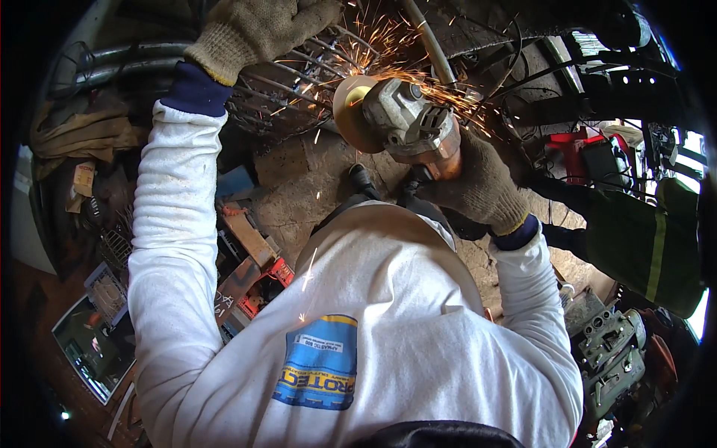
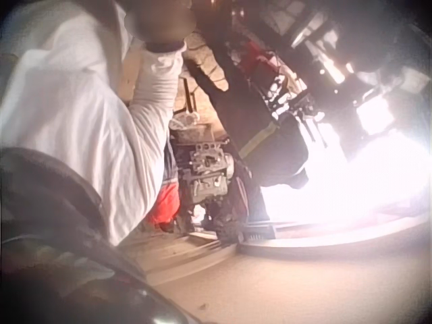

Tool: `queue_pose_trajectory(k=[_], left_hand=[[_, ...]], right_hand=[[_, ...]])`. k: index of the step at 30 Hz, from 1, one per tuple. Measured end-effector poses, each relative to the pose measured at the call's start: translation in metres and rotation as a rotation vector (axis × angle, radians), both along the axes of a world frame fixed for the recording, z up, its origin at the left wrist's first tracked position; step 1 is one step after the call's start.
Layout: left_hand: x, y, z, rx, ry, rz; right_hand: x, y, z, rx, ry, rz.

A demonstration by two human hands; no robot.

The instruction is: The person uses an angle grinder to smooth the surface of a metal wire cage, then uses a hammer to shape parts of the metal and pliers to manipulate the wires.

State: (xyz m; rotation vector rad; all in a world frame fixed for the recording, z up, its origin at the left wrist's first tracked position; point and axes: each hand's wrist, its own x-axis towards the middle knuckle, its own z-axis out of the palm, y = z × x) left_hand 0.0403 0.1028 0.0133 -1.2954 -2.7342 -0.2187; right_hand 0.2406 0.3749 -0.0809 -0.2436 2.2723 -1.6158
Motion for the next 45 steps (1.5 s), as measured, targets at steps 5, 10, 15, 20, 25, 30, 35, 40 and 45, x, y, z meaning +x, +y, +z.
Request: queue_pose_trajectory(k=[5, 10, 15, 20, 25, 30, 35, 40, 45], left_hand=[[0.004, -0.001, 0.001, 0.125, -0.078, 0.016], [0.008, 0.004, 0.011, -0.066, -0.259, 0.258], [0.008, -0.006, -0.003, 0.202, -0.131, 0.018], [0.002, -0.008, 0.001, 0.120, 0.085, -0.156], [0.001, -0.014, 0.012, 0.073, -0.094, 0.064], [-0.014, -0.017, 0.006, 0.259, -0.302, 0.116], [-0.033, -0.042, -0.002, 0.342, -0.226, 0.115], [-0.068, -0.070, -0.014, -0.031, 0.295, -0.495], [-0.074, -0.078, -0.016, -0.024, 0.215, -0.436]], right_hand=[[0.000, 0.002, 0.007, 0.078, -0.031, 0.014], [0.001, -0.002, 0.003, 0.049, -0.022, -0.008], [0.000, -0.002, 0.000, 0.000, -0.040, -0.002], [0.002, -0.001, 0.003, 0.084, -0.065, -0.008], [0.006, -0.001, 0.004, 0.026, -0.089, -0.029], [0.016, -0.003, -0.010, 0.041, -0.020, -0.150], [0.021, -0.018, -0.007, 0.060, 0.009, -0.187], [0.018, -0.027, -0.011, 0.083, 0.122, -0.258], [0.012, -0.032, -0.008, 0.111, 0.048, -0.210]])
